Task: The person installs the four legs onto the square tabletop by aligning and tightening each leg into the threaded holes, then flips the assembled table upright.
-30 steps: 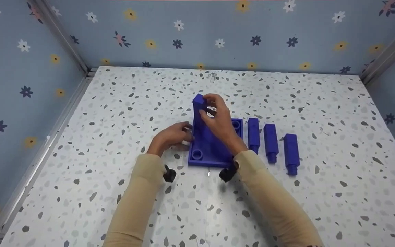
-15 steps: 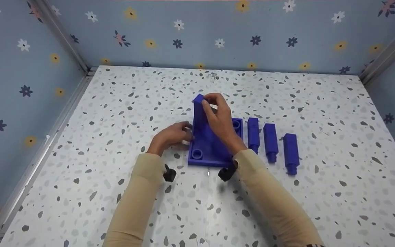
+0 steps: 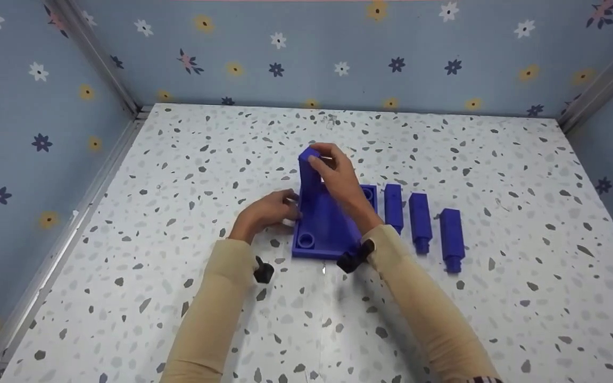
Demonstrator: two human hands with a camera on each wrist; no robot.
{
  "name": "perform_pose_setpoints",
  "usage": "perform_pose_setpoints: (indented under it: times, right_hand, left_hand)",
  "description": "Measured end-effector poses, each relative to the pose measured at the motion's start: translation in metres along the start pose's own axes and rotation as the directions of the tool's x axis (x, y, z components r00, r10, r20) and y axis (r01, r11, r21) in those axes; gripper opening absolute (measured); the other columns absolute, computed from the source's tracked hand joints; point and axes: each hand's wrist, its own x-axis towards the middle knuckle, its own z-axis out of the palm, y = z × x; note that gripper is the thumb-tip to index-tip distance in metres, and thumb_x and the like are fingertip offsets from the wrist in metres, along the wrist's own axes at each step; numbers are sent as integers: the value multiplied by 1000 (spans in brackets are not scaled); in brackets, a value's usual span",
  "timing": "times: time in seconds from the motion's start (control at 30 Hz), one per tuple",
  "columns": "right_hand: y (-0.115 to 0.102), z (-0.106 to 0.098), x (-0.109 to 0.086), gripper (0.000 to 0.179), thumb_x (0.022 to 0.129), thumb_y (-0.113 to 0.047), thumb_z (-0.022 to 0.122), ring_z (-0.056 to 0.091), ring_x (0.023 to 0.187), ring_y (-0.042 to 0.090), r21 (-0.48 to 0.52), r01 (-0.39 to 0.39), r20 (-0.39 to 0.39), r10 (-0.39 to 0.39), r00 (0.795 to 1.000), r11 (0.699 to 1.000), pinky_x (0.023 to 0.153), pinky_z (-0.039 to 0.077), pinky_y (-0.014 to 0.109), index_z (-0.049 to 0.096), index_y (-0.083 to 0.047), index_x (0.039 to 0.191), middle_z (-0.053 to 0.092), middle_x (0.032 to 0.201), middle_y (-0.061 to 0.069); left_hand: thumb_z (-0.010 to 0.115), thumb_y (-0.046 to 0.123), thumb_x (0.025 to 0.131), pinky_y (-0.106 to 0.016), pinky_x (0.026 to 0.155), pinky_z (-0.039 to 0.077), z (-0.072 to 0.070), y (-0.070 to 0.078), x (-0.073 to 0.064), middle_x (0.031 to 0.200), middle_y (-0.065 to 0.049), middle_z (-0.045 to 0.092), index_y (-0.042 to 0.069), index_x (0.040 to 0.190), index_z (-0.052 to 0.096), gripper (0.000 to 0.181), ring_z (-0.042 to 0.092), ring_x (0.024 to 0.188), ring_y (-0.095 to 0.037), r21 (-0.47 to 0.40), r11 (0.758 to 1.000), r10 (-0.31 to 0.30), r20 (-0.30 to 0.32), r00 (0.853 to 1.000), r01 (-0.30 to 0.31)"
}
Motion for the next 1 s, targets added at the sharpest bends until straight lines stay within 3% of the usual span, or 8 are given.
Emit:
perform_pose_setpoints:
  times: [0.13, 0.27, 0.43, 0.57, 0.83, 1.0]
  right_hand:
    - [-1, -1, 3, 39, 96, -21, 56, 54, 116, 17, 70, -64, 70, 59, 996, 996, 98, 46, 38, 53, -10, 134, 49, 140, 2]
    - [-1, -2, 5, 36, 96, -17, 55, 54, 113, 15, 76, -50, 91, 43, 995, 996, 99, 44, 32, 56, -8, 131, 48, 140, 3]
    - [-2, -3, 5, 36, 95, -15, 57, 53, 113, 15, 69, -12, 62, 7, 998, 998, 99, 43, 31, 57, -6, 129, 55, 132, 9]
    - [0, -3, 4, 35, 93, -16, 61, 53, 115, 14, 69, 6, 34, -8, 999, 998, 99, 44, 30, 57, -5, 126, 58, 126, 6]
    - [1, 0, 2, 38, 89, -19, 68, 55, 99, 16, 54, 16, -22, -15, 1000, 998, 85, 48, 26, 54, -2, 121, 58, 107, 4]
    - [-11, 2, -6, 35, 88, -16, 69, 55, 97, 16, 11, 18, -53, -17, 998, 1000, 81, 48, 25, 52, -1, 115, 58, 102, 3]
  left_hand:
    - [60, 7, 87, -36, 87, 57, 0, 1, -1, 129, -14, 52, 7, 142, 37, 60, 60, 112, -28, 4, 1000, -1, 4, 1000, 1]
    - [61, 7, 87, -37, 87, 57, 0, 2, -1, 129, -14, 51, 7, 142, 37, 60, 59, 112, -29, -8, 1000, -2, 6, 1000, 2]
    - [60, 6, 87, -37, 87, 57, -1, 1, 0, 127, -15, 51, 7, 141, 38, 58, 59, 112, -28, -9, 1000, 3, 8, 1000, -2]
    - [60, 4, 85, -37, 87, 57, -1, 0, 0, 124, -15, 52, 6, 139, 39, 58, 59, 111, -27, -21, 1000, 4, 8, 1000, -4]
    - [59, 3, 84, -37, 86, 57, -1, -2, 1, 121, -15, 52, 4, 138, 39, 58, 60, 108, -27, -33, 999, 17, 6, 1000, -17]
    - [60, 3, 83, -36, 85, 57, -1, -2, 2, 118, -15, 53, 4, 136, 41, 56, 60, 107, -26, -34, 999, 22, 5, 1000, -22]
